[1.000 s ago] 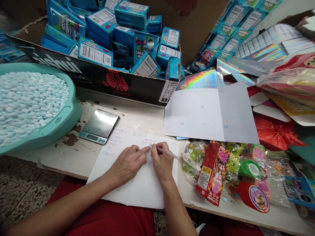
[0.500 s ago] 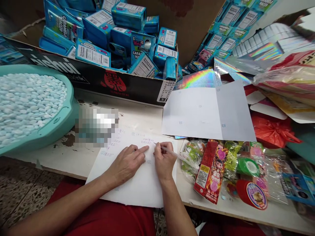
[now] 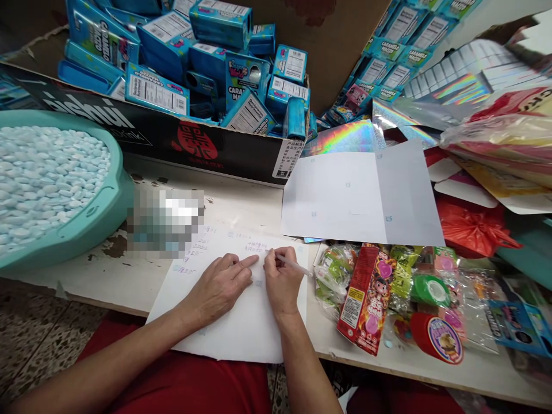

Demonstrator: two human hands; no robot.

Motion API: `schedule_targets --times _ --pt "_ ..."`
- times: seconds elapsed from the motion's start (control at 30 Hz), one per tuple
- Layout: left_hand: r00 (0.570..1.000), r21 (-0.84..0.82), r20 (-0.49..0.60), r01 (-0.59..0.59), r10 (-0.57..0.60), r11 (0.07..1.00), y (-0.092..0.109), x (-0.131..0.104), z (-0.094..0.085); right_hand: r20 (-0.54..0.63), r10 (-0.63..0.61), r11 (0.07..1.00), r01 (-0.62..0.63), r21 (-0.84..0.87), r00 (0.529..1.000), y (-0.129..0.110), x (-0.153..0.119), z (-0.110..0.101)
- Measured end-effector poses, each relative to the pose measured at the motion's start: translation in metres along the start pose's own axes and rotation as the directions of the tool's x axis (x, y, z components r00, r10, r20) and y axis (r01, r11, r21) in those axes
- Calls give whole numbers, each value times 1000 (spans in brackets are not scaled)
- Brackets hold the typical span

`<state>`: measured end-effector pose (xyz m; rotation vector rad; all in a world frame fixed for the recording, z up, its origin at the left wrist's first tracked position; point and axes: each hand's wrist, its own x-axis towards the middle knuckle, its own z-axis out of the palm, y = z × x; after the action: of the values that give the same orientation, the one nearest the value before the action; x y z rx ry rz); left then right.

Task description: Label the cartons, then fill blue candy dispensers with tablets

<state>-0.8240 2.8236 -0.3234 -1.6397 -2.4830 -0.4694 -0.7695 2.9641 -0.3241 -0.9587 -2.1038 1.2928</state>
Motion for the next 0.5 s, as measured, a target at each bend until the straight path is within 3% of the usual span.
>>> schedule_targets --times 0.3,0.5 --pt "1000 9 -13 3 -2 1000 0 0 0 38 50 993 -54 101 998 1 0 -2" --pt "1000 -6 -26 -1 1 1000 1 0 1 34 9 999 -10 39 999 0 0 -1"
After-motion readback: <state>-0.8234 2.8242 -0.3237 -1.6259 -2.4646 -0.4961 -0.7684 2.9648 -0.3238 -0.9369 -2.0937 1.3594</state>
